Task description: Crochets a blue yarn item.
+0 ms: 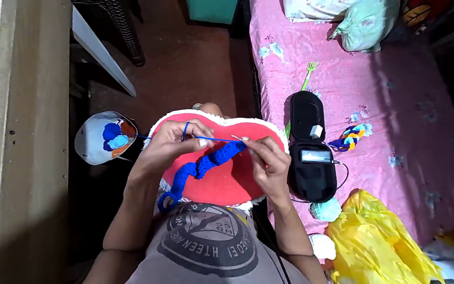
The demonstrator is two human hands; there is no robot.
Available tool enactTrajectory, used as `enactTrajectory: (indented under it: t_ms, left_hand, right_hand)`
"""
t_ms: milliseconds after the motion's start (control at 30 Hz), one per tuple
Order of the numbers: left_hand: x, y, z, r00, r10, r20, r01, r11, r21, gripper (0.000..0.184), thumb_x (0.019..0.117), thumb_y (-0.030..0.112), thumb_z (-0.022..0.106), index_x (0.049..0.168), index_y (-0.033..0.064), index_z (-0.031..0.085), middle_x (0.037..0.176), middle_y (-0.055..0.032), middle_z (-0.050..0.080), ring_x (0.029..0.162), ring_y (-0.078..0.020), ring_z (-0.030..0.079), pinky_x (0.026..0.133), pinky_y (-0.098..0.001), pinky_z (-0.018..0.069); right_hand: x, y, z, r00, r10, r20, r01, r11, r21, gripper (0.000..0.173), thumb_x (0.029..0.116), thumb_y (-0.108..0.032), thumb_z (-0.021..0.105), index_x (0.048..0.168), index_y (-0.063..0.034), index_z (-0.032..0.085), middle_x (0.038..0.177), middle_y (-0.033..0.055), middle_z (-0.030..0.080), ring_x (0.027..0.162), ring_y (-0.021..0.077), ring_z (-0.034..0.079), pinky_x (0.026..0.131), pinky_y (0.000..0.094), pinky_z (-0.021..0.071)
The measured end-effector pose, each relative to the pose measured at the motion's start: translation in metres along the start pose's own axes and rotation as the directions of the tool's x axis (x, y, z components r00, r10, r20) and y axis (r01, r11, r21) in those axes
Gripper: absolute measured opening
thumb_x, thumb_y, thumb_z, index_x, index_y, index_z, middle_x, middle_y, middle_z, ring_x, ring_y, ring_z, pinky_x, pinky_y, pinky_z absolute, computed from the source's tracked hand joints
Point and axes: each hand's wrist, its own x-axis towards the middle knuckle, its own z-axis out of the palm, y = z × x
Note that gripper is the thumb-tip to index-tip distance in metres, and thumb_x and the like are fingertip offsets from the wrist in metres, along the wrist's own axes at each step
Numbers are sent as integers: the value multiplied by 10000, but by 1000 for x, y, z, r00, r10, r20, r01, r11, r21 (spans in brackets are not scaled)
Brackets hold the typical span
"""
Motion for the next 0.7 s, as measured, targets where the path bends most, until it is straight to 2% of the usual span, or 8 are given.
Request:
enactTrajectory:
  t_ms: [133,200,267,333,433,533,633,700]
  left_hand:
    - [7,-16,24,986,162,-43,-167,964,-208,267,935,392,665,804,171,737,1151,-48,709,1237,-254,601,1113,-446,438]
    - [11,-26,37,989,109,-99,-137,925,-354,296,907,353,692,1095,132,754,1283,-93,679,1221,-252,622,1034,-418,507]
    - [14,-29,47,995,17,-100,-56,914,-401,552,896,228,703,1426,137,583,1354,-89,637,1167,-227,651,973,-396,553]
    - [15,-28,58,994,9,-110,-38,963,-268,755,885,49,690,1570,157,391,1330,-72,645,1084,-186,683,917,-345,584]
    - [13,-31,75,954,207,-218,-171,970,171,738,885,-90,649,1559,20,370,1112,-77,737,940,-125,721,846,-281,606]
    - [13,-46,85,855,472,-216,-314,802,508,590,921,-51,628,1489,-24,470,927,-79,728,808,-71,683,763,-230,579]
    - [13,-55,89,781,583,-224,-401,743,537,488,947,-18,627,1424,19,533,974,-88,732,876,-67,698,820,-221,575]
    - [11,-49,90,800,539,-263,-407,810,422,538,942,-19,634,1454,96,515,1027,-26,724,907,-42,685,827,-206,568]
  right_hand:
    - [-1,-8,7,993,113,-42,-111,992,59,266,950,-29,593,1144,-47,773,831,59,630,688,73,580,603,207,500]
    - [-1,-12,8,951,310,3,-285,870,402,273,938,30,605,1169,-9,744,939,28,670,770,20,602,704,166,539]
    - [0,-14,10,912,408,46,-347,708,615,287,917,63,609,1163,-10,738,1021,20,718,741,-6,596,664,161,518]
    - [-3,-15,16,947,321,-8,-269,807,527,262,915,57,613,1138,23,745,967,42,698,808,16,624,738,163,551]
    - [-6,-18,21,989,95,-115,-79,988,132,233,939,-10,598,1098,-2,768,854,87,651,731,64,606,654,183,527]
    - [-1,-26,17,990,54,-128,-67,992,-103,266,926,-27,590,1105,-41,785,821,93,643,671,106,598,570,225,501]
    - [6,-31,11,973,221,-61,-206,960,188,275,908,12,599,1129,2,762,870,55,653,721,36,593,639,159,515]
    - [11,-31,6,912,396,110,-372,681,630,289,910,51,619,1180,-2,711,954,24,702,680,-22,574,607,125,493]
